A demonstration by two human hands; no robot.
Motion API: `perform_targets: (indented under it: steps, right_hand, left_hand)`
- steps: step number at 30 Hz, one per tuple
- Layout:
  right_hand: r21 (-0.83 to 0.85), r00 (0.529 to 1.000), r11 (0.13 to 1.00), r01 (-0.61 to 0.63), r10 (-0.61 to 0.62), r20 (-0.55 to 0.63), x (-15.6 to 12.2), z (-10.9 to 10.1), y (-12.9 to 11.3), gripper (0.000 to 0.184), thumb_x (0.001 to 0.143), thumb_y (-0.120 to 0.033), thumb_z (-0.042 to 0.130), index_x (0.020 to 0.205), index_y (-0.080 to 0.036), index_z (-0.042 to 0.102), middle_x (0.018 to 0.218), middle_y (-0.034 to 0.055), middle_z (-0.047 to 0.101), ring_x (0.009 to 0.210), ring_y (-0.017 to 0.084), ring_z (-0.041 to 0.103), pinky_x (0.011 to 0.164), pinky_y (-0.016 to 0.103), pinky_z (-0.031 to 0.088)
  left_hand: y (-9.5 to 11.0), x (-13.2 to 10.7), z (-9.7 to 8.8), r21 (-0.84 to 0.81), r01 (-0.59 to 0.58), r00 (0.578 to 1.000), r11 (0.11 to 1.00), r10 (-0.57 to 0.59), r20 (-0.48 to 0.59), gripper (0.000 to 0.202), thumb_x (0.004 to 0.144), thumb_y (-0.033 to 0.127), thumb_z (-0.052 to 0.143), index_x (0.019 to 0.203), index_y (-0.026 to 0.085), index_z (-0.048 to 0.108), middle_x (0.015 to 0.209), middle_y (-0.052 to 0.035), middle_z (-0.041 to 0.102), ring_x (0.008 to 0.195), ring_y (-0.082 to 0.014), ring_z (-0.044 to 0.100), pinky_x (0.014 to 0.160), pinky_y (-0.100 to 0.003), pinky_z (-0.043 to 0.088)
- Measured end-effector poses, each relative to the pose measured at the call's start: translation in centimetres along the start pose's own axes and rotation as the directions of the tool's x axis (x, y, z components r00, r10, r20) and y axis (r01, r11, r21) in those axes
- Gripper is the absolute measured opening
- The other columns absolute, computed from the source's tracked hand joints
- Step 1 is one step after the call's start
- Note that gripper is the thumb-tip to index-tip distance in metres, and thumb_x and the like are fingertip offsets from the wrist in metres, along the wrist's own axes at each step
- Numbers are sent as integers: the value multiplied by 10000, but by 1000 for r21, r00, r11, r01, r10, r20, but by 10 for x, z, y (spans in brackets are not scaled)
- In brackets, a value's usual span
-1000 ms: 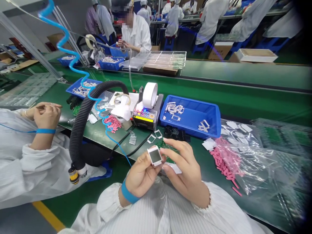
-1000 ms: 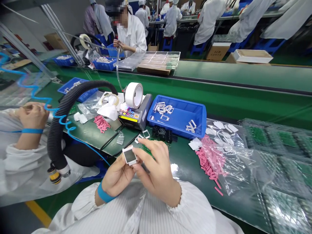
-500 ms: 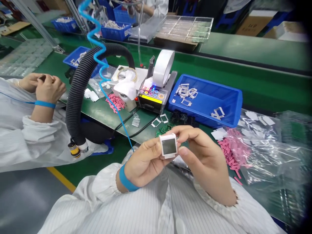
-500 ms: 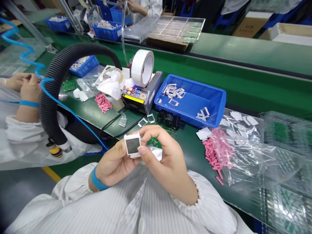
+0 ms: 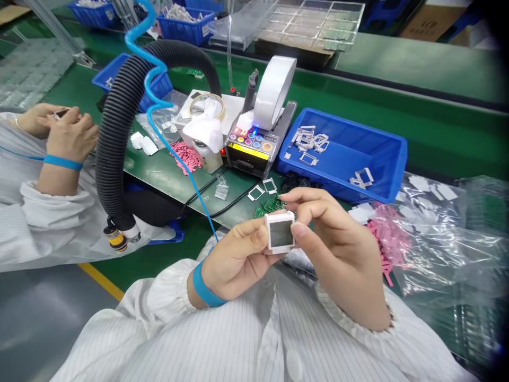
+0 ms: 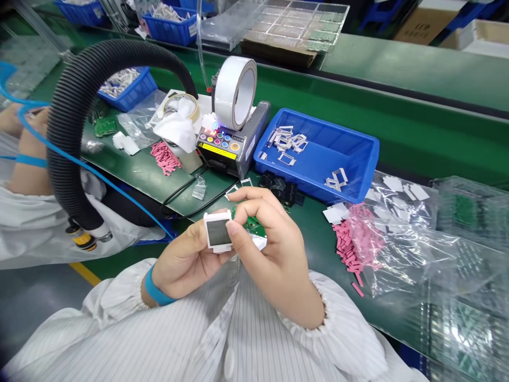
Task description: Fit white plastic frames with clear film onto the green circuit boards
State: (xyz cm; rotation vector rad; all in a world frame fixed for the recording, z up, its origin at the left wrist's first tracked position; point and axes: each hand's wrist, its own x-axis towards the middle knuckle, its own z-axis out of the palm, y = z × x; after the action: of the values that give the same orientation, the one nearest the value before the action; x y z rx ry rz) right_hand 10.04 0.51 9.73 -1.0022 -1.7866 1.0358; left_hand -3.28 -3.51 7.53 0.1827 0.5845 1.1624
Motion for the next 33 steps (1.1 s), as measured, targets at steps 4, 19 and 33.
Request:
perform_targets:
  steps: [4, 19, 33]
  right_hand:
    - [-154, 985, 978, 144, -156, -72, 2, 6, 5, 185, 814, -280, 624, 940, -237, 495, 1133, 97, 561, 1086, 262, 535, 897, 438, 445]
    - [-213, 780, 755, 620, -564, 271, -36, -14, 46, 121, 872, -221, 564, 984, -220, 608, 885, 41, 696, 753, 140, 595, 636, 301, 461]
    - [-716, 974, 670, 195, -218, 62, -16, -14, 99, 402, 965, -386, 324, 1054, -137, 627, 1015, 108, 689, 887, 193, 611, 749, 332, 474]
  left_hand:
    - [1, 1, 0, 59, -12, 1000, 998, 11, 20, 225, 721, 274, 720, 918, 164, 715, 857, -9, 694, 806, -110, 623, 813, -216, 469]
    - [1, -2, -30, 595, 175, 943, 784, -307, 127, 133, 682, 273, 737, 768, 172, 750, 673, -18, 664, 643, -128, 582, 654, -242, 440]
    - [-21, 20, -53, 31, 49, 998, 998, -48, -52, 398, 707, 353, 730, 1032, 131, 673, 828, -43, 699, 792, -140, 638, 862, -312, 480]
